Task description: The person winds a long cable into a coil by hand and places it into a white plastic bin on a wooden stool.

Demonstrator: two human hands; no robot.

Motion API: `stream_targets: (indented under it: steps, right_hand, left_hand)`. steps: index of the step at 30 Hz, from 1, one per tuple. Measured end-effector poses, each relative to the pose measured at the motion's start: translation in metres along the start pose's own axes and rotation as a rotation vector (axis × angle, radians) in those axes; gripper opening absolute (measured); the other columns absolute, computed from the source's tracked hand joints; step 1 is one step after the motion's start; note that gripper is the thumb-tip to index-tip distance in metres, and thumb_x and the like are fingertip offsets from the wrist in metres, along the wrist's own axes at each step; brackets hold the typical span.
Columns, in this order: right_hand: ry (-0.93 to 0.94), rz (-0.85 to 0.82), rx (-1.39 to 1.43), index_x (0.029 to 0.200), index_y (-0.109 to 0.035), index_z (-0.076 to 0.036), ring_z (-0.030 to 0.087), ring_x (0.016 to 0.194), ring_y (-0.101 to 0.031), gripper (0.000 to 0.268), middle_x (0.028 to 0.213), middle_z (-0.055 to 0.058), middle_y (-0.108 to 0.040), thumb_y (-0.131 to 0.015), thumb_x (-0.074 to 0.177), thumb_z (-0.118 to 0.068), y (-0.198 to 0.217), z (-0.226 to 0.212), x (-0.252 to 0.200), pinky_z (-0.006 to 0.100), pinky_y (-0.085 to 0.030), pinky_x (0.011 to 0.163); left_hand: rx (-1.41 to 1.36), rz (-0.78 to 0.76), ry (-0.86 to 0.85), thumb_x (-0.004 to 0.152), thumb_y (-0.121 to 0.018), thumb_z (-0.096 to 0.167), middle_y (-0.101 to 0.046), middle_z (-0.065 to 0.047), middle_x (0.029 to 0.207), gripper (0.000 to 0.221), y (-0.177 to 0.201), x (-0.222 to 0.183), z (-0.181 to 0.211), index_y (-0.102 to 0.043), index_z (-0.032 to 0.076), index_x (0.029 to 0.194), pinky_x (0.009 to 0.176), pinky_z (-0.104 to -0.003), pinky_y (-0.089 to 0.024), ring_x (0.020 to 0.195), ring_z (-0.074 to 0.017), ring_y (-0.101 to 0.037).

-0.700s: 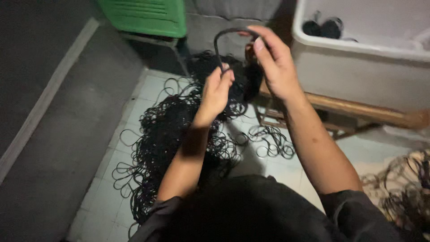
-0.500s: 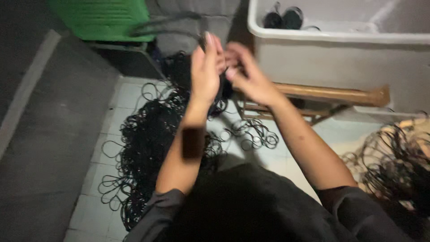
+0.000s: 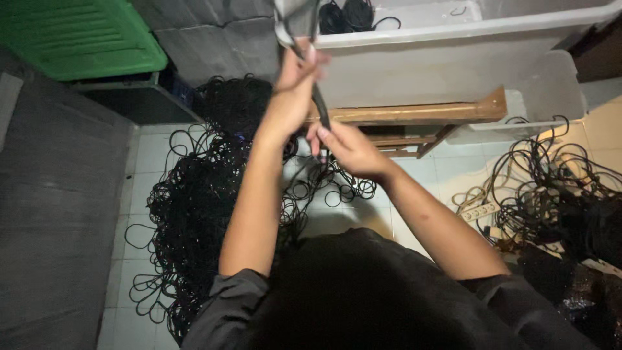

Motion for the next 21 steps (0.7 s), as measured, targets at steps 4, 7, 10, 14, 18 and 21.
stream_targets:
  steps: [4,7,10,14,18,21]
  right_hand:
    - [0.241,0.212,-0.205,0.128,-0.055,0.003,0.016,0.110,-0.062,0.030,0.116,0.010,-0.066,-0.042,0.116,-0.022,0.032,-0.034,-0.005,0.034,-0.051,0.097]
    - [-0.113,0.283,-0.010,0.121,-0.059,-0.003,0.013,0.085,-0.066,0.030,0.089,0.005,-0.068,-0.042,0.112,-0.025,0.048,-0.037,-0.004,0.030,-0.055,0.076]
    - [0.004,0.357,-0.177,0.123,-0.061,-0.001,0.013,0.095,-0.066,0.030,0.101,0.005,-0.068,-0.043,0.115,-0.024,0.060,-0.042,-0.007,0.029,-0.055,0.085]
    - [0.104,0.522,-0.272,0.120,-0.062,0.000,0.013,0.099,-0.066,0.030,0.104,0.007,-0.069,-0.045,0.119,-0.024,0.077,-0.039,-0.010,0.030,-0.055,0.089]
    - [-0.027,0.638,-0.117,0.118,-0.061,-0.002,0.012,0.084,-0.065,0.031,0.098,0.005,-0.066,-0.044,0.117,-0.028,0.076,-0.031,-0.016,0.029,-0.053,0.070]
    - [0.006,0.678,0.058,0.124,-0.059,-0.001,0.013,0.081,-0.065,0.033,0.102,0.007,-0.065,-0.043,0.118,-0.029,0.072,-0.027,-0.020,0.028,-0.054,0.067]
  left_hand:
    - [-0.273,-0.423,0.121,0.115,-0.042,0.035,-0.061,0.000,0.113,0.042,-0.038,-0.039,-0.030,-0.053,-0.003,0.131,0.097,-0.023,-0.047,0.106,-0.0065,-0.058]
    - [-0.362,-0.608,0.354,0.112,-0.060,0.029,-0.053,0.000,0.093,0.037,-0.048,-0.067,-0.042,-0.046,-0.004,0.122,0.068,-0.026,-0.050,0.078,-0.0098,-0.053]
    - [-0.220,-0.514,0.481,0.109,-0.057,0.030,-0.060,-0.002,0.088,0.033,-0.049,-0.064,-0.042,-0.057,-0.002,0.120,0.068,-0.025,-0.057,0.074,-0.0105,-0.060]
    - [-0.162,-0.542,0.278,0.104,-0.059,0.028,-0.072,-0.004,0.097,0.035,-0.049,-0.055,-0.029,-0.058,0.003,0.130,0.074,-0.025,-0.054,0.083,-0.0088,-0.066]
    - [-0.015,-0.607,0.291,0.106,-0.061,0.032,-0.074,-0.004,0.092,0.034,-0.053,-0.068,-0.056,-0.065,0.000,0.117,0.076,-0.029,-0.053,0.082,-0.0107,-0.066]
    - [0.030,-0.629,0.358,0.107,-0.056,0.036,-0.073,-0.005,0.088,0.037,-0.052,-0.084,-0.085,-0.069,0.001,0.113,0.073,-0.028,-0.053,0.078,-0.0102,-0.064]
Point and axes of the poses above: each hand's wrist, its own x-axis towards the middle knuckle, its own y-axis out of the back of the hand, z = x × y, the point moved 4 cm from there along x, towards the middle knuckle
